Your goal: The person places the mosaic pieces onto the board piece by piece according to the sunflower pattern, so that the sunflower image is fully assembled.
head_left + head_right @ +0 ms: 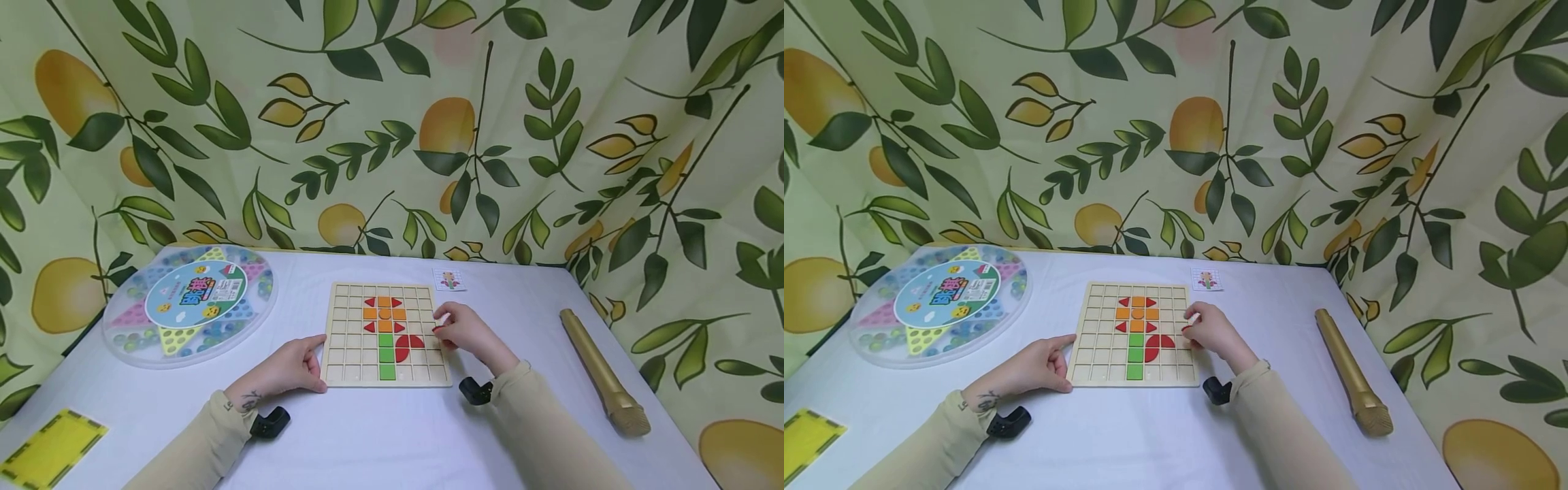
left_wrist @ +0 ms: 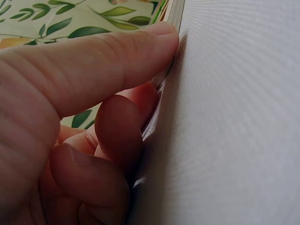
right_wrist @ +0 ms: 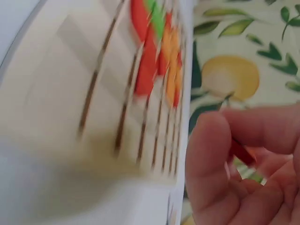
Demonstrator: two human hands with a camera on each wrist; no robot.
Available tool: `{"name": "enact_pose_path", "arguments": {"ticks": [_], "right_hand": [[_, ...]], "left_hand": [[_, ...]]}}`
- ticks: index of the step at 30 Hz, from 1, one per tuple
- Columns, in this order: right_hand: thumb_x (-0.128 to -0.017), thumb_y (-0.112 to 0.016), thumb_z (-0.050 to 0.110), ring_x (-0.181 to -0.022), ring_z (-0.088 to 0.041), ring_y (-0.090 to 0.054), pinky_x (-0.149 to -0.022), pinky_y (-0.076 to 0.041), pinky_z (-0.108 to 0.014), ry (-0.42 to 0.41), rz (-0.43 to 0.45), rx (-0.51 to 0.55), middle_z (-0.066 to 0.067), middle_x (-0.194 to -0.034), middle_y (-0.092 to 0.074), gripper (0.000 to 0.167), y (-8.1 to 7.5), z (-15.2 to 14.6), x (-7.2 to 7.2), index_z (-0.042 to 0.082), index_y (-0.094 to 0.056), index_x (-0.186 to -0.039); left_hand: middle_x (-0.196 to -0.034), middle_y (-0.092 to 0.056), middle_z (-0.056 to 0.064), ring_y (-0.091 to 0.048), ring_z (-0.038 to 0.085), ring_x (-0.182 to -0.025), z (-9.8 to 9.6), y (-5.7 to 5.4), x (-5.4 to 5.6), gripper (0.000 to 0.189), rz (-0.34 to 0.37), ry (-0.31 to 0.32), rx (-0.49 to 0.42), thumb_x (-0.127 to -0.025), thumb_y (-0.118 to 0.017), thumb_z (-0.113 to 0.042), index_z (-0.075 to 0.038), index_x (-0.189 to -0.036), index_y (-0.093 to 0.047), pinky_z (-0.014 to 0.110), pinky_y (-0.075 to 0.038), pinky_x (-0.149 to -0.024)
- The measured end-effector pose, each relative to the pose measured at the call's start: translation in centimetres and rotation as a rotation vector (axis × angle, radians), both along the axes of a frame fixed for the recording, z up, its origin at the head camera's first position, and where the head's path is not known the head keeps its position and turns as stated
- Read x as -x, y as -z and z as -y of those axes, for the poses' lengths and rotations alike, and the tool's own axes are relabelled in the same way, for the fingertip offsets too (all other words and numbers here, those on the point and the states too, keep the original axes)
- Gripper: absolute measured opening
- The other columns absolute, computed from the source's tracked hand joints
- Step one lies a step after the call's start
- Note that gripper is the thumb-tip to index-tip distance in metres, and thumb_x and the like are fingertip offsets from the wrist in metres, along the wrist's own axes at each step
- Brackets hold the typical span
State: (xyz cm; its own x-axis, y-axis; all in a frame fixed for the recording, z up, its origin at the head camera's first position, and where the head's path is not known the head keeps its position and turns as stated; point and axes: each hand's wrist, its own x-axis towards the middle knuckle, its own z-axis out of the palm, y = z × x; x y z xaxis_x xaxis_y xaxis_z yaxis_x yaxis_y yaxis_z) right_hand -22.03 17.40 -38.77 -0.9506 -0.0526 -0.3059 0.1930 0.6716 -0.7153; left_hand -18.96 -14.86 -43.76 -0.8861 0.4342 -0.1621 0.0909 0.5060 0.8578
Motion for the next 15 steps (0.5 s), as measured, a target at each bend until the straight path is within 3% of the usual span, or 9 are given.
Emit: {"name": "enact_pose_path", "arguments": {"ticks": [2, 5, 9, 15], "right_hand": [[-0.088, -0.055, 0.005, -0.058, -0.019, -0.049, -0.057, -0.043, -0.027, -0.017, 0.021, 0.083, -0.011, -0.081, -0.052, 0.029, -0.3, 1.3, 0.2, 0.009, -0.059, -0.116], [-0.092, -0.050, 0.004, -0.068, -0.020, -0.048, -0.062, -0.041, -0.028, -0.049, 0.001, 0.116, -0.010, -0.090, -0.056, 0.025, -0.4, 3.3, 0.5, 0.010, -0.064, -0.112], [-0.089, -0.058, 0.008, -0.079, -0.019, -0.052, -0.067, -0.042, -0.027, -0.052, -0.059, 0.129, -0.005, -0.091, -0.063, 0.012, 0.1, 5.9, 1.0, 0.006, -0.068, -0.096], [-0.081, -0.068, 0.006, -0.068, -0.016, -0.054, -0.061, -0.047, -0.025, -0.061, -0.077, 0.150, -0.005, -0.081, -0.061, 0.007, 0.7, 8.5, 1.8, 0.006, -0.065, -0.087]], "left_hand": [[-0.062, -0.054, 0.003, -0.051, 0.014, -0.055, 0.1, 0.1, 0.0, 0.096, -0.002, 0.003, 0.003, -0.060, -0.082, -0.002, 0.011, -0.139, -0.028, 0.024, -0.043, -0.058], [-0.062, -0.055, 0.003, -0.051, 0.014, -0.055, 0.2, 0.2, 0.0, 0.096, 0.000, 0.003, 0.004, -0.060, -0.082, -0.003, 0.011, -0.139, -0.028, 0.024, -0.044, -0.060], [-0.063, -0.055, 0.004, -0.051, 0.014, -0.055, 0.3, 0.1, -0.1, 0.097, 0.005, 0.002, 0.005, -0.061, -0.082, -0.004, 0.010, -0.139, -0.028, 0.024, -0.044, -0.061], [-0.062, -0.055, 0.003, -0.051, 0.013, -0.055, 0.2, -0.1, -0.1, 0.097, 0.003, 0.013, 0.012, -0.061, -0.082, -0.005, 0.010, -0.139, -0.028, 0.024, -0.044, -0.060]]}}
